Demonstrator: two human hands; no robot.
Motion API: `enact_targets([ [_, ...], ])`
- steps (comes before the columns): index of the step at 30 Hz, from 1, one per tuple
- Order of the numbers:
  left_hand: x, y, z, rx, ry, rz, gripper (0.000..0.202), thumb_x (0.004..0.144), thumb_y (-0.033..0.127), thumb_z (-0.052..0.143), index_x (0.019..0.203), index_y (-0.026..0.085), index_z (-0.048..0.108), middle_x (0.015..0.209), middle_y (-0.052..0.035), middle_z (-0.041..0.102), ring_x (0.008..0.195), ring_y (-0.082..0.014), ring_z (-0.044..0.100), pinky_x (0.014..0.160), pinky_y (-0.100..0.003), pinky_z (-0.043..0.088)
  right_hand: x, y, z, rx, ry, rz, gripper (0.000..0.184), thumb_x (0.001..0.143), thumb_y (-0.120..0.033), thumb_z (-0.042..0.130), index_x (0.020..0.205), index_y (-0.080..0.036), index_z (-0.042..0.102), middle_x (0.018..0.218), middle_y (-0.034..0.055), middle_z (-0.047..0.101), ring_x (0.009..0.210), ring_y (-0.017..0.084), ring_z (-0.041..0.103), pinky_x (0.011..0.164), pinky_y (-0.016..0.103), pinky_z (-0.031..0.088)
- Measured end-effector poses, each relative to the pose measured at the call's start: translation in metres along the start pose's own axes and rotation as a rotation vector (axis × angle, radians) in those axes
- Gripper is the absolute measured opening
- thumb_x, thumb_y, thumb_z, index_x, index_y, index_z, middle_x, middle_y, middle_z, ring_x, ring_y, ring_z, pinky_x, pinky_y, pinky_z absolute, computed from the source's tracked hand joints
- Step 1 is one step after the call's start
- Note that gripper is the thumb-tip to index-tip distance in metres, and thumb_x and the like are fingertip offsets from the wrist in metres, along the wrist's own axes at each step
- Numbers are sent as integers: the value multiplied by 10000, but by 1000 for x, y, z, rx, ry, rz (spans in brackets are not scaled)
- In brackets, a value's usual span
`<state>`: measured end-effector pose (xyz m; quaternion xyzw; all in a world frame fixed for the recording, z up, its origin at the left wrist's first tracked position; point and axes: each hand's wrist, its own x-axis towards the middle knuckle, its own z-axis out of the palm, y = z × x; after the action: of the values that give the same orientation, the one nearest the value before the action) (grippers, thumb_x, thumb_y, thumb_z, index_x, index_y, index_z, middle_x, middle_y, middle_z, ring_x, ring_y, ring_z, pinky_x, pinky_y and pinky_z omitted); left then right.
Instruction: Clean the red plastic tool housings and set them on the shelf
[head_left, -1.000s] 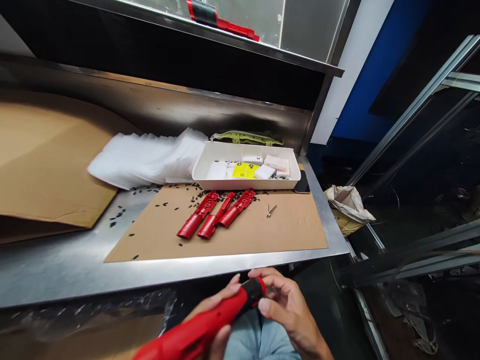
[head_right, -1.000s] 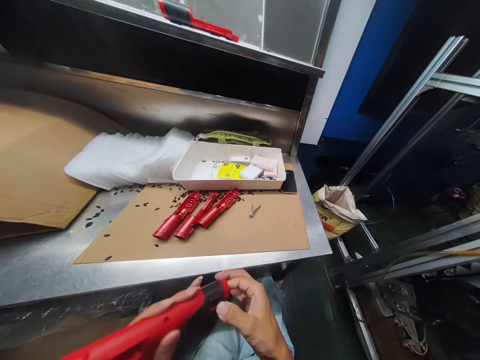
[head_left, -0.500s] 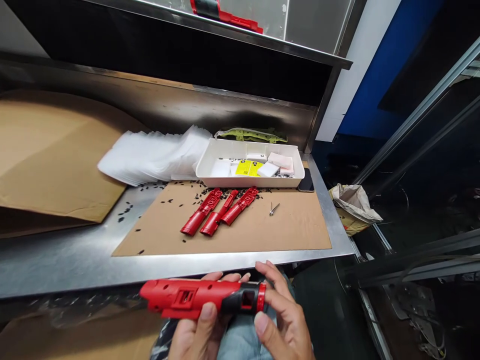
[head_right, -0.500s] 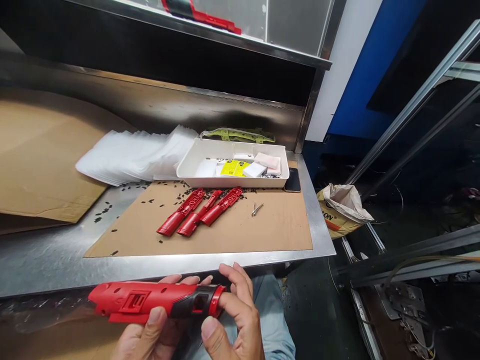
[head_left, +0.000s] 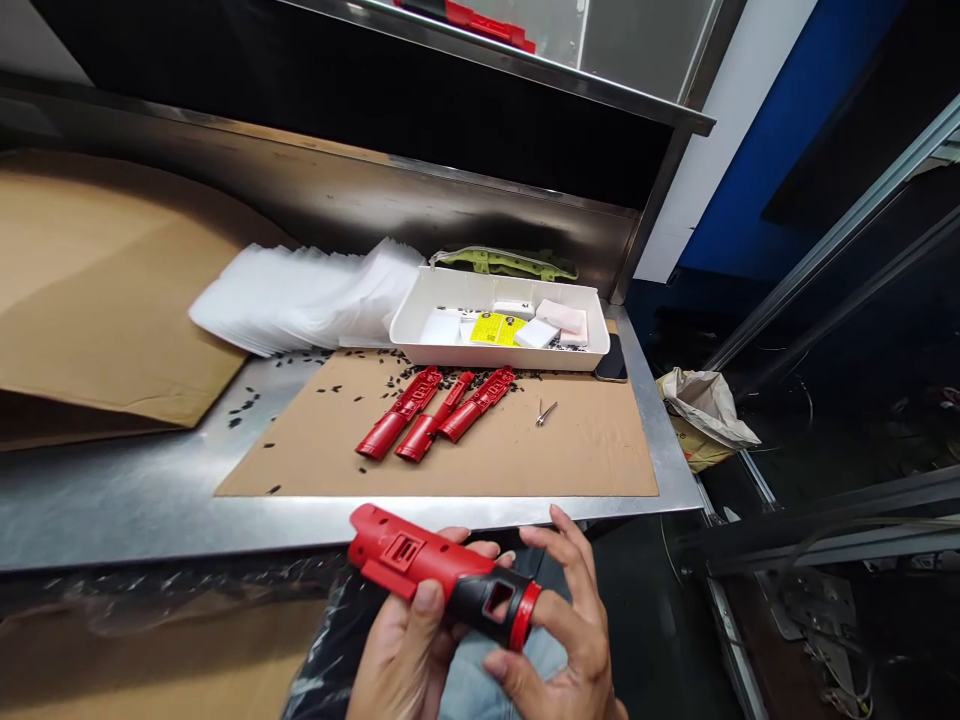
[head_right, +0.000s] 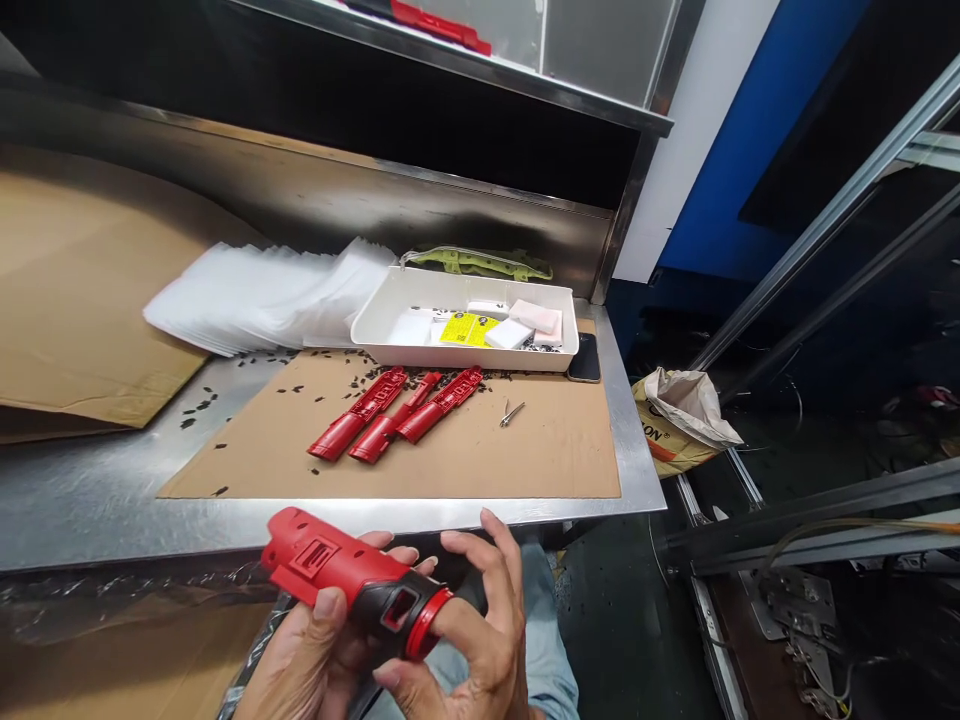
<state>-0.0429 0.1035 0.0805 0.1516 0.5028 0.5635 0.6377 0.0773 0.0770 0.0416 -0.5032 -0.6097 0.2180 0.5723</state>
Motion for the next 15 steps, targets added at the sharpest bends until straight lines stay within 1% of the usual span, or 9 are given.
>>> enact_targets([
  [3, 0, 2, 2, -28, -2, -20, 614, 597, 558, 893, 1060, 214, 683, 916, -46, 786, 832, -255, 738, 627, -244, 589, 4, 2, -1, -134, -8, -140, 263, 927, -499, 589, 1014, -280, 705, 1376, 82, 550, 1394, 362, 415, 1098, 550, 402],
  [5, 1, 3, 2, -51, -6, -30, 609, 599, 539, 899, 1071, 213, 694, 899, -45, 787, 831, -254, 739, 607, -229, 577, 3, 4, 1, -150, 6, -201, 271, 928, -493, 575, 1029, -253, 652, 1349, 104, 566, 1363, 356, 460, 1055, 531, 445],
  [7, 4, 7, 1, -74, -8, -33, 608, 597, 533, 902, 1080, 221, 704, 903, -47, 791, 850, -253, 740, 626, -218, 578, -1, 6, 3, -55, 88, -153, 271, 919, -502, 582, 986, -239, 580, 1273, 115, 614, 1318, 346, 516, 1016, 508, 472],
  [9, 9, 11, -1, -100, -9, -40, 590, 600, 520, 904, 1077, 228, 716, 945, -52, 794, 880, -251, 738, 691, -223, 593, -5, 6, 3, 86, 203, -28, 278, 924, -510, 574, 901, -239, 515, 1184, 100, 646, 1277, 319, 553, 991, 471, 484],
  [10, 11, 13, -3, -113, -12, -49, 579, 603, 510, 905, 1076, 231, 723, 969, -52, 793, 884, -250, 737, 720, -234, 602, -6, 5, 2, 129, 232, 32, 292, 933, -518, 558, 869, -238, 511, 1168, 92, 646, 1275, 304, 551, 994, 453, 480],
  [12, 16, 17, -8, -136, -22, -79, 551, 621, 496, 898, 1079, 237, 734, 1007, -47, 788, 891, -244, 735, 730, -239, 610, -5, 0, -1, 122, 205, 83, 333, 953, -541, 521, 835, -235, 578, 1206, 82, 629, 1304, 286, 519, 1030, 436, 451],
  [13, 18, 18, -11, -146, -35, -103, 536, 628, 492, 895, 1074, 239, 741, 1010, -44, 787, 893, -242, 735, 731, -242, 612, -4, -3, -2, 85, 167, 80, 367, 963, -559, 495, 842, -240, 631, 1247, 80, 615, 1327, 288, 496, 1059, 445, 429],
  [15, 22, 18, -16, -156, -72, -156, 518, 626, 480, 900, 1066, 252, 750, 1027, -40, 786, 888, -233, 734, 728, -240, 611, -1, -10, 0, -4, 79, 35, 445, 965, -615, 447, 923, -266, 719, 1335, 86, 583, 1369, 321, 455, 1104, 499, 388],
])
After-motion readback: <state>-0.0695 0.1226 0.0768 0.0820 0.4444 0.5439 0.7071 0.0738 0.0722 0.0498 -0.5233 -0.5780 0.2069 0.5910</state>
